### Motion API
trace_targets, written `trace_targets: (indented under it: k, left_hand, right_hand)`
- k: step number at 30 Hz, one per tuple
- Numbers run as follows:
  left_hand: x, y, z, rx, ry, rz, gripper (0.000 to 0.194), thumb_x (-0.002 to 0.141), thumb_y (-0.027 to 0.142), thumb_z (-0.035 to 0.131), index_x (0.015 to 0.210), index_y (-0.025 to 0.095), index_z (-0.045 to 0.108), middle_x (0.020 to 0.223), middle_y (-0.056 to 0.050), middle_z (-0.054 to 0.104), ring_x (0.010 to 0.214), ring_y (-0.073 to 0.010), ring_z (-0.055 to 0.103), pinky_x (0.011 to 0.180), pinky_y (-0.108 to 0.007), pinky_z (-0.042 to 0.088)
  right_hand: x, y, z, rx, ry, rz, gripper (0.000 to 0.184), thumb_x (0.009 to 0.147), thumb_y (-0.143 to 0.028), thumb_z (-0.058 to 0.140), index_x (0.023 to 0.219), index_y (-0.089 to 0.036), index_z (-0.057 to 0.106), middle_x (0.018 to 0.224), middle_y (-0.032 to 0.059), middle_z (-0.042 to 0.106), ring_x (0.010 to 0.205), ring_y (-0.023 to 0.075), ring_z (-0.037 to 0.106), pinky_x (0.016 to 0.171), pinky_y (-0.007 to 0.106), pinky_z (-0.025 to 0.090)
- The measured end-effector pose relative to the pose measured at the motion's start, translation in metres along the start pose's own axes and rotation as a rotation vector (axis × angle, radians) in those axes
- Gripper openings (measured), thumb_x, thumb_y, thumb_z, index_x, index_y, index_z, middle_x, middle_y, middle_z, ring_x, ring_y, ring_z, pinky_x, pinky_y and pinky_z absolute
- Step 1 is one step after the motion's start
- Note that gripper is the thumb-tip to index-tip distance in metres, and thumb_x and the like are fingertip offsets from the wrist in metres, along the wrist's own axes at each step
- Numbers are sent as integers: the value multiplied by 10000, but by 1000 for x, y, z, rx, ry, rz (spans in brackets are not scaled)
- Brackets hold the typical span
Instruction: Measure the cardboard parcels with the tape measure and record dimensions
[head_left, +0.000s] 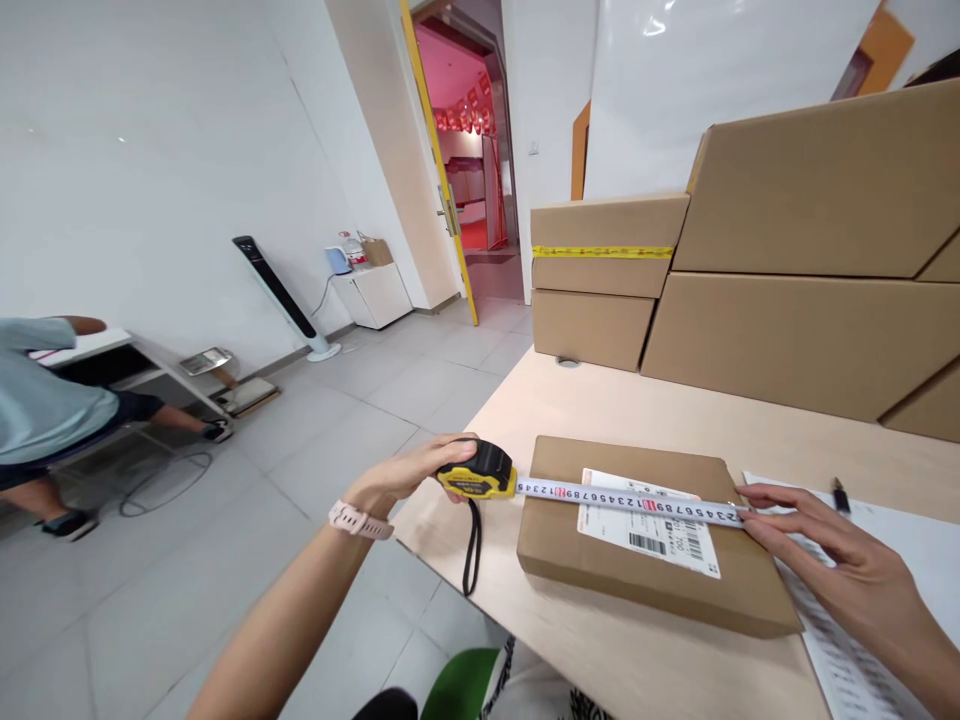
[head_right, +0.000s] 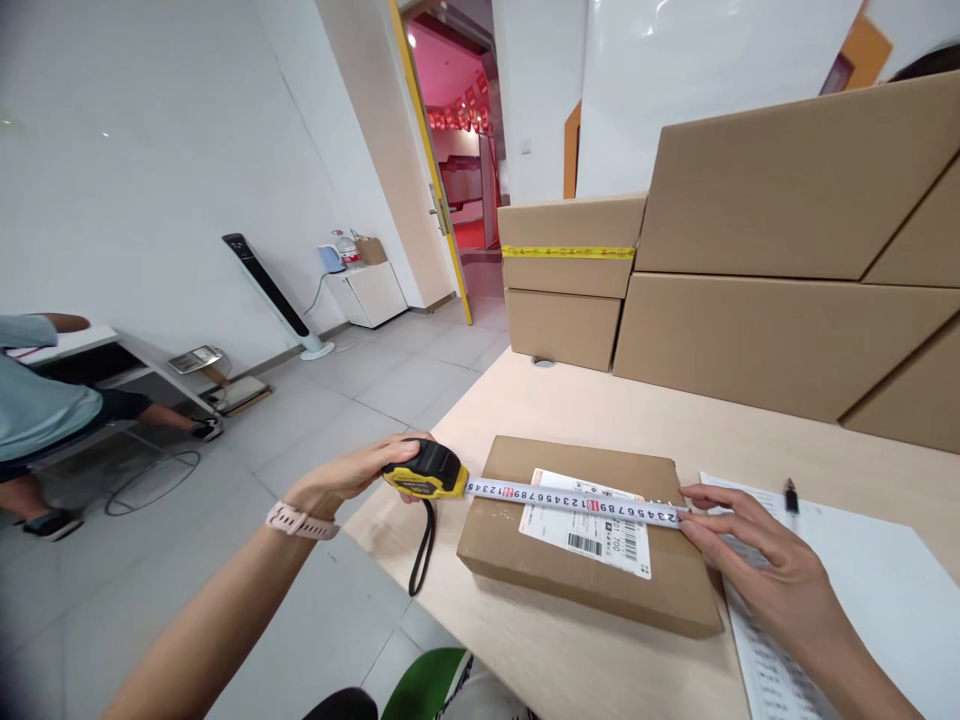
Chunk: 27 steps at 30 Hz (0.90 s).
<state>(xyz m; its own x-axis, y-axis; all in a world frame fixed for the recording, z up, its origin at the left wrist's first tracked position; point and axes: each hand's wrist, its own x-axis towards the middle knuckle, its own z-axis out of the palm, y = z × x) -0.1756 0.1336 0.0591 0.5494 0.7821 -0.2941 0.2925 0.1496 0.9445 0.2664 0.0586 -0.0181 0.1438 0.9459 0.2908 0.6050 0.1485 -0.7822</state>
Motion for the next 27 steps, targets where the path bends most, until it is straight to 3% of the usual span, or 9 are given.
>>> trace_targets:
  k: [17,27]
  left_hand:
    - [2,-2,-2,-9,-12,-1,420,851,552,541,975,159,625,882,-73,689,746,-186,639,616,-292,548]
    - [1,1,-1,-13,-7,-8,438,837,565,554,965,152,622,870,-81,691,733,-186,639,622,-286,544]
  right_hand:
    - [0,3,2,55,12,0,250,708,-512,681,663,-274,744,1071,67,681,957,275,652,873,376,510]
    - [1,5,2,27,2,2,249,709,-521,672,686,-288,757,1090,65,685,1041,299,625,874,387,499]
